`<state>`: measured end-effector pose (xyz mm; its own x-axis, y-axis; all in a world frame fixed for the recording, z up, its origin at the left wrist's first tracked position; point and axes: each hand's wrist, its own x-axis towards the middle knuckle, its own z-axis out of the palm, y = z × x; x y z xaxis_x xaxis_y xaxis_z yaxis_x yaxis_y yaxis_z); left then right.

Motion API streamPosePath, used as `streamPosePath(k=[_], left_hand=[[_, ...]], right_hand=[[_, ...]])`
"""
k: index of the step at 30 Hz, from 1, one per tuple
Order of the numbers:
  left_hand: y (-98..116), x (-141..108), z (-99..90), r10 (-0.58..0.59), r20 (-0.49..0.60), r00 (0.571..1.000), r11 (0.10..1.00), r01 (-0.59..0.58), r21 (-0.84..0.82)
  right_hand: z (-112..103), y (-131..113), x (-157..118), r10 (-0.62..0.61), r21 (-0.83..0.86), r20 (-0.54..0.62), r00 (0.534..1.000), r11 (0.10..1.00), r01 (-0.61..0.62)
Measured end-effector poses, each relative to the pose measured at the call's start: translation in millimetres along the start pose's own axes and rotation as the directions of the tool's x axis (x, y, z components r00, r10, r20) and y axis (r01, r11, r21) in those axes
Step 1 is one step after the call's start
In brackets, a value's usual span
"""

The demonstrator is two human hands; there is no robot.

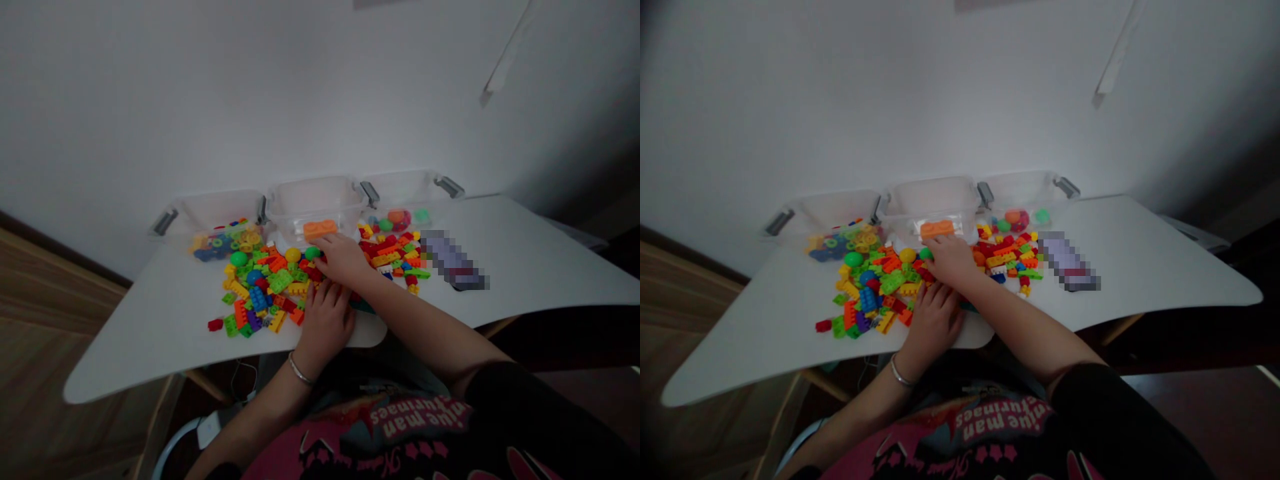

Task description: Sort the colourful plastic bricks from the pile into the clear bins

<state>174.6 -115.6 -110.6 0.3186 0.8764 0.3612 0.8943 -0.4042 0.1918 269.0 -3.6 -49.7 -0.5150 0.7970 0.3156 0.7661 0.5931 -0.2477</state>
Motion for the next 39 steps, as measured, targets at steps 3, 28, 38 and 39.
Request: streamPosePath(k=[3, 28, 38, 39], left_hand=[[-0.1, 0.7, -0.2, 0.009, 0.002, 1.0, 1.0, -0.009, -0.003], [-1.8, 1.6, 3.2, 0.015, -0.008, 1.0, 1.0, -0.014, 0.011], [0.0, 1.4, 1.6, 0.008, -0.02, 1.0, 1.0, -0.008, 0.01], [0.3, 1.4, 1.2, 0.004, -0.02, 1.0, 1.0, -0.004, 0.006]], right_hand=[[7.2, -3.7, 4.2, 0.04, -0.034, 0.006, 0.999, 0.999, -0.039], [-3.2, 7.2, 2.0, 0.05, 0.12, -0.161, 0.986, 0.992, -0.031], [-33.5, 53.5, -23.0, 0.143, 0.256, -0.489, 0.861, 0.966, -0.015], [-36.4, 61.4, -25.1, 0.185, 0.249, -0.521, 0.833, 0.967, -0.06]])
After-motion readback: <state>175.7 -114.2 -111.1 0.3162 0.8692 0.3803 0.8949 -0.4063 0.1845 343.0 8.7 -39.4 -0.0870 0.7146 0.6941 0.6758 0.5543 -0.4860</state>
